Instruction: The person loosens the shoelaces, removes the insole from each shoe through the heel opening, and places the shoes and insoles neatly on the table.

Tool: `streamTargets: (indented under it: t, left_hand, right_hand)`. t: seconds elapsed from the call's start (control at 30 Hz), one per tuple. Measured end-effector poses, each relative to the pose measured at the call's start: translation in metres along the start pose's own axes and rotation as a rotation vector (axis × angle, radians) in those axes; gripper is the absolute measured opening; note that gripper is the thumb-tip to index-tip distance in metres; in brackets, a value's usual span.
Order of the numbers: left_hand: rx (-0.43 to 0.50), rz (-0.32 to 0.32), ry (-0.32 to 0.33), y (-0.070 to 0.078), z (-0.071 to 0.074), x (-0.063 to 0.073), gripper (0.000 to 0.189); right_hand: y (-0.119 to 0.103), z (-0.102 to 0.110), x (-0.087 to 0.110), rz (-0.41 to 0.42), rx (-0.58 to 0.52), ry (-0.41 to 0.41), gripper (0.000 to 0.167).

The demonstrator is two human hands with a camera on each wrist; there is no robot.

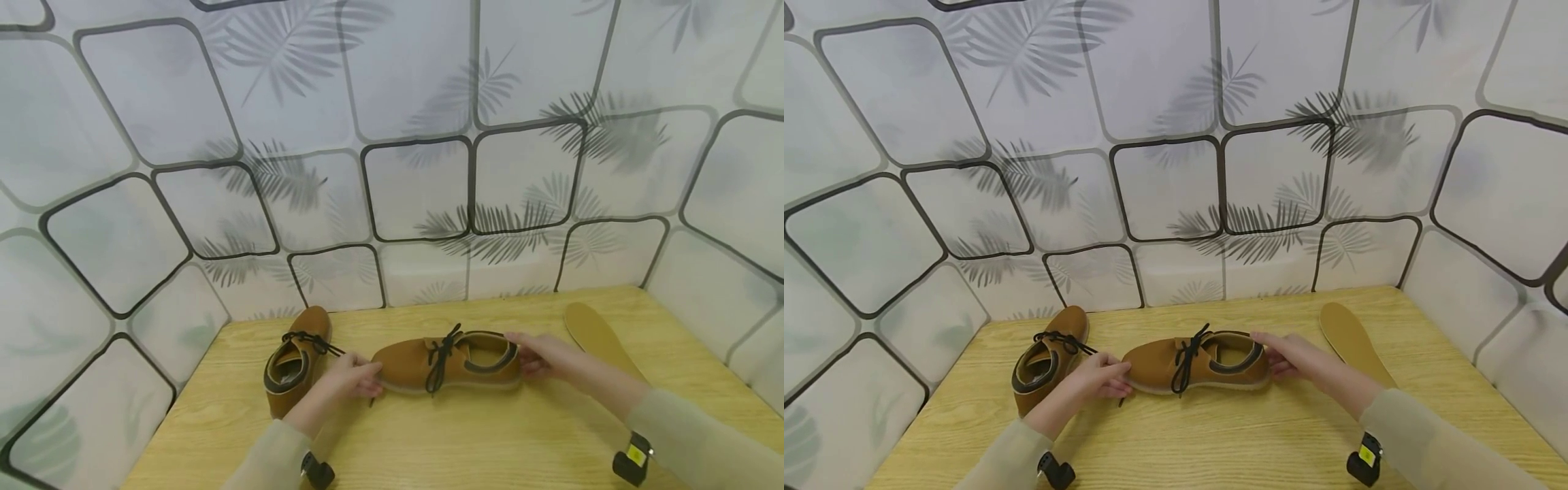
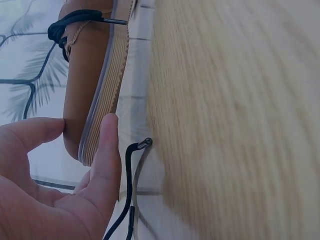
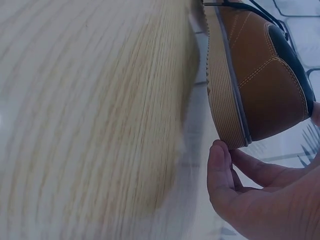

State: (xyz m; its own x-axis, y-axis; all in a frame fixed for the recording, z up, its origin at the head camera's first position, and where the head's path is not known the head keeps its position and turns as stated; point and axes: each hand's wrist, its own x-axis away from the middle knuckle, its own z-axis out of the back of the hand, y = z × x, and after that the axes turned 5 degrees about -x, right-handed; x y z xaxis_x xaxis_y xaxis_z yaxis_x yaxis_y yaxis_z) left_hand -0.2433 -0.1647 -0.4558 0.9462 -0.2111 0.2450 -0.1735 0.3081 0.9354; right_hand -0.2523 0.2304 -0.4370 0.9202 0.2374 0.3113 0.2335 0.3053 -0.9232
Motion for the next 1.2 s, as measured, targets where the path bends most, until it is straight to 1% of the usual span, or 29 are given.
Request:
streamTargets:
  t: [0.17, 0.3, 0.43, 0.53, 0.63, 0.77, 0.83, 0.97, 1.03, 1.2]
  left_hand:
    - [-0.056, -0.012, 0.001, -0.003, 0.000, 0.010, 0.036]
    - [-0.088, -0.009, -0.015, -0.006, 0.001, 0.020, 0.035]
    - [-0.101, -0.009, -0.035, -0.008, 0.002, 0.029, 0.032]
    - [-0.103, -0.021, -0.051, -0.010, 0.003, 0.035, 0.029]
    - [-0.103, -0.029, -0.069, -0.012, 0.004, 0.040, 0.026]
    - [-0.115, -0.032, -0.095, -0.016, 0.005, 0.045, 0.026]
    - [-0.124, -0.032, -0.103, -0.018, 0.006, 0.047, 0.027]
    - [-0.133, -0.035, -0.115, -0.021, 0.006, 0.049, 0.027]
    - [-0.132, -0.036, -0.121, -0.022, 0.006, 0.050, 0.027]
    - [-0.118, -0.037, -0.133, -0.023, 0.007, 0.052, 0.027]
  right_hand:
    - [0.001, -0.003, 0.004, 0.002, 0.010, -0.011, 0.061]
    - [0.002, -0.007, 0.009, 0.014, 0.010, -0.050, 0.047]
    - [0.004, -0.010, 0.014, 0.025, 0.005, -0.085, 0.041]
    - [0.006, -0.013, 0.016, 0.019, -0.003, -0.095, 0.040]
    - [0.008, -0.014, 0.017, 0.023, 0.012, -0.097, 0.040]
    - [0.011, -0.014, 0.018, 0.033, 0.030, -0.095, 0.047]
    - [0.013, -0.014, 0.018, 0.038, 0.027, -0.101, 0.048]
    - [0.015, -0.015, 0.018, 0.040, -0.004, -0.147, 0.042]
    - [0.016, -0.015, 0.018, 0.041, -0.012, -0.159, 0.041]
    - [0.019, -0.015, 0.021, 0.041, -0.004, -0.160, 0.049]
